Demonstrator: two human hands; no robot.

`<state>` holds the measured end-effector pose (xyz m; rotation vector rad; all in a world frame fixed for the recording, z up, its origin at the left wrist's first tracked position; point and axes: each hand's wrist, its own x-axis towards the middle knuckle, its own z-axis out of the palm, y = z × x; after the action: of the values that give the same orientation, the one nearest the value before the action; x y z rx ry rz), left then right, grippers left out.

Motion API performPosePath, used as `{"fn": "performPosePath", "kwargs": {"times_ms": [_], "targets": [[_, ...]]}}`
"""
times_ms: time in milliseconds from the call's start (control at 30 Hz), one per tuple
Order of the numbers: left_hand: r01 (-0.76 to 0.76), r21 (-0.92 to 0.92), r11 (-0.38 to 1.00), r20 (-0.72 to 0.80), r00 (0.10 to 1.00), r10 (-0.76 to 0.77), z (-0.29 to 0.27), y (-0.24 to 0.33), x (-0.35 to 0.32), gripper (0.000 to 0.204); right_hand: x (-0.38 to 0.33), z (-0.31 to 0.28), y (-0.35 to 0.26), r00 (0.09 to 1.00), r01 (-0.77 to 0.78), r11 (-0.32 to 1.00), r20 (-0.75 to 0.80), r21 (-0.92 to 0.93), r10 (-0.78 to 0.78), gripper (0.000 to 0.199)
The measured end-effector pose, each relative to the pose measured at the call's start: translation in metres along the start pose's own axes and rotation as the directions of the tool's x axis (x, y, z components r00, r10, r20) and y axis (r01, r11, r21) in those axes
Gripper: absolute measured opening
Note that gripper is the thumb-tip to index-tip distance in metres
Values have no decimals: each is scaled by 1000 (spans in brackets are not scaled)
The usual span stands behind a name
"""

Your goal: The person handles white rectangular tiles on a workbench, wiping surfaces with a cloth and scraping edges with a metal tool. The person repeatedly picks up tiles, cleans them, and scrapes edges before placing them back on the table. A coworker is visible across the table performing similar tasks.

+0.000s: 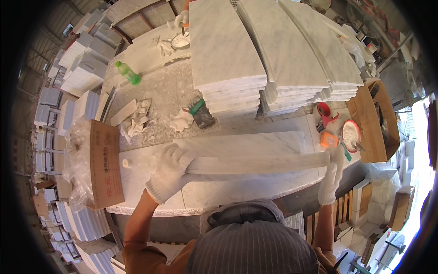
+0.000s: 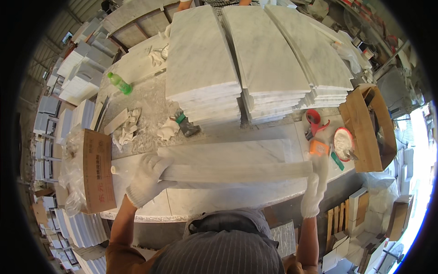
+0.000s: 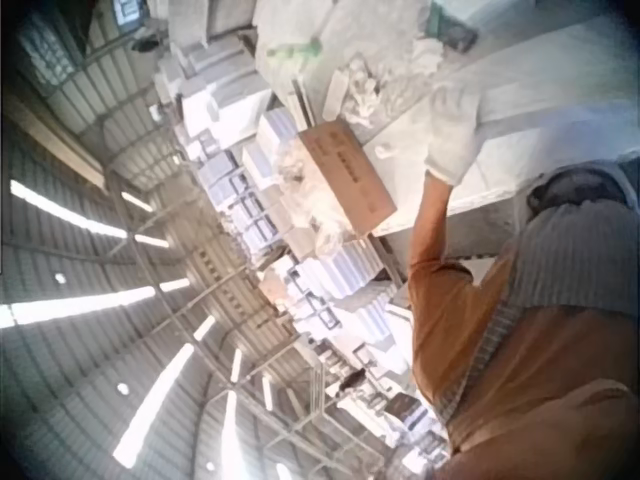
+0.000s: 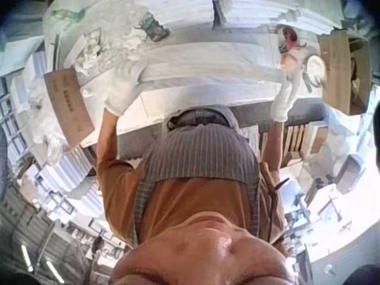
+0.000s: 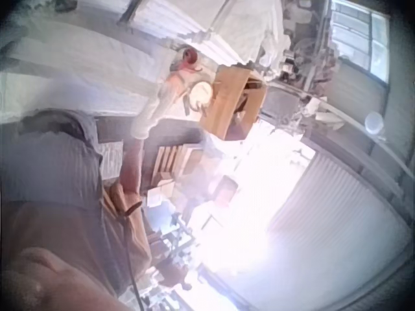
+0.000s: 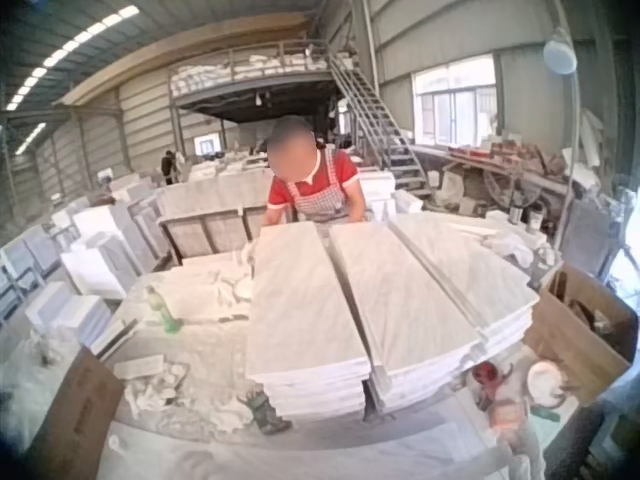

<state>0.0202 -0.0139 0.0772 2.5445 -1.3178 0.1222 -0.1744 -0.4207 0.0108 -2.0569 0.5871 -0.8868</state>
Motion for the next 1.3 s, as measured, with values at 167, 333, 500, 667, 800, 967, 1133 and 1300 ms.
{"fn": "performPosePath", "kwargs": {"times_ms": [167, 333, 500, 667, 800, 967, 1133, 1300], "targets": [[119, 141, 983, -167, 981, -95, -4, 6, -12, 87, 7, 22, 61, 950, -274, 908, 237, 317, 204, 55], [412, -306, 858, -446, 735, -512, 37, -9, -64, 123, 7, 29, 50, 950, -273, 926, 226, 259, 217, 57], [198, -950, 240, -50, 662, -748, 69, -13, -72, 136, 14, 31, 46, 955, -274, 791, 249, 547, 159, 59], [212, -942, 261, -45, 691, -722, 76, -22, -75, 134, 17, 29, 37, 940, -287, 836, 304, 468, 152, 61], [220, -936, 274, -53, 682, -730, 71, -17, -66, 121, 15, 33, 48, 957, -253, 845, 247, 471, 149, 56], [301, -895, 330, -45, 674, -737, 75, -22, -72, 94, 19, 39, 37, 988, -45, 973, 153, 225, 10, 37], [283, -870, 403, -101, 699, -708, 78, -27, -76, 84, 19, 48, 30, 997, 13, 986, 70, 163, -24, 30], [353, -812, 465, -73, 729, -681, 76, -31, -77, 81, 16, 49, 41, 979, -203, 822, 100, 532, 177, 29]]}}
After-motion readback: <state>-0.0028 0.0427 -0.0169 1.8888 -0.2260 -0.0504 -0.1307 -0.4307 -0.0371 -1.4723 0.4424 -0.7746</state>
